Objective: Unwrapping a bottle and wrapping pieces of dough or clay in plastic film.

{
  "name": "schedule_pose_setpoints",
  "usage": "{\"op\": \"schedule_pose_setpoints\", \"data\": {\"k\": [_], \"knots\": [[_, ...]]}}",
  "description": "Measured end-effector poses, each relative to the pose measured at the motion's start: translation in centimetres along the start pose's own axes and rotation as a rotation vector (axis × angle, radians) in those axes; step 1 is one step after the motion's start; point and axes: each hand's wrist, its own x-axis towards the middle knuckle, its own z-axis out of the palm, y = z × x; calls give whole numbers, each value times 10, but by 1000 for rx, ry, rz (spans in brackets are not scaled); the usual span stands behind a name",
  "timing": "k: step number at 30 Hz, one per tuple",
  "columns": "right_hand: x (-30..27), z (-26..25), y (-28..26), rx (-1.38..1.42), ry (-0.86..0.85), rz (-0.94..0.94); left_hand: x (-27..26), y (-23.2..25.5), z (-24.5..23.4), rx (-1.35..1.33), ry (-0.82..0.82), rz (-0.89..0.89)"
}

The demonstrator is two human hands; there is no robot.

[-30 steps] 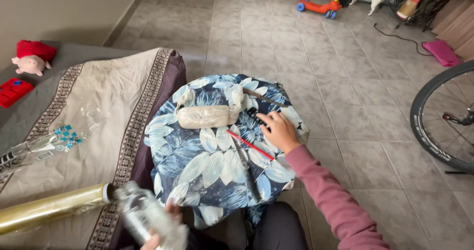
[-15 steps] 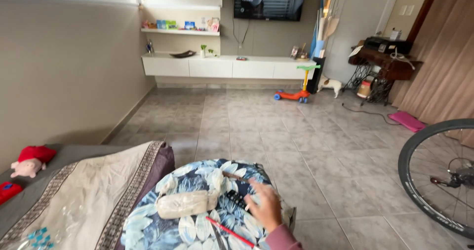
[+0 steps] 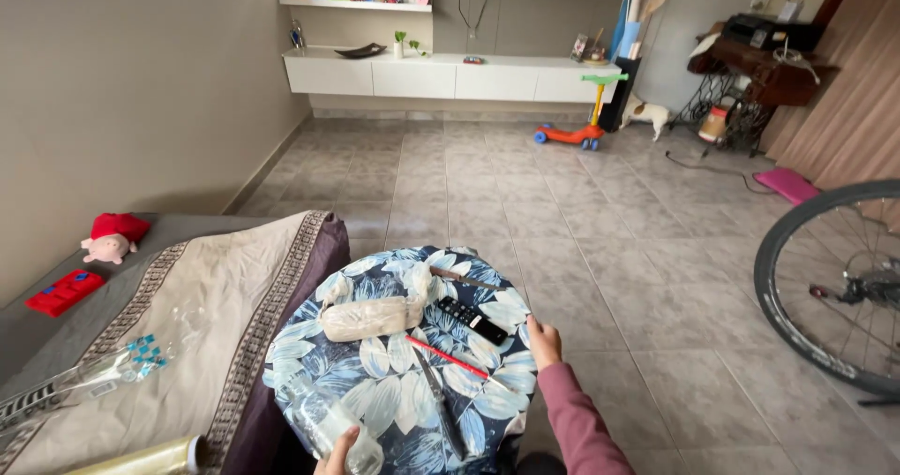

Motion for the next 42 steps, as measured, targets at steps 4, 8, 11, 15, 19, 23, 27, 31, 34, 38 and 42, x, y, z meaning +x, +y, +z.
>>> {"op": "schedule_pose_setpoints", "data": {"k": [4,8,11,15,19,23,27,31,34,38,42], "knots": [[-44,-19,-4,10,12,-55,-3,45,-19,61,21,31],[-46,-25,27,-56,66,-114,4,214,-89,-842,156,-947],[-64,-32,25,-41,76,-107,-4,255,-118,-897,119,-946],[-100,-66,18,-5,56,-28,-21,269,-133,-886,56,-1023],[-128,-93,36,21,49,-63,-52,273,-145,-840,28,-1088],[-155,-122,45,53,26,-58,-90,237,-136,-818,-26,-1112],[-172,-146,66,59,20,-55,-143,179,-121,-852,-49,-902],[-188,-171,91,82,36,-141,-119,352,-195,-819,-13,-1277],[-202,-186,97,74,35,-195,-127,347,-205,-905,-64,-1205],[-212,-189,82,117,29,-154,-159,297,-215,-918,4,-1103],[-239,-199,64,-74,176,-452,-181,314,-246,-826,74,-1024]]}}
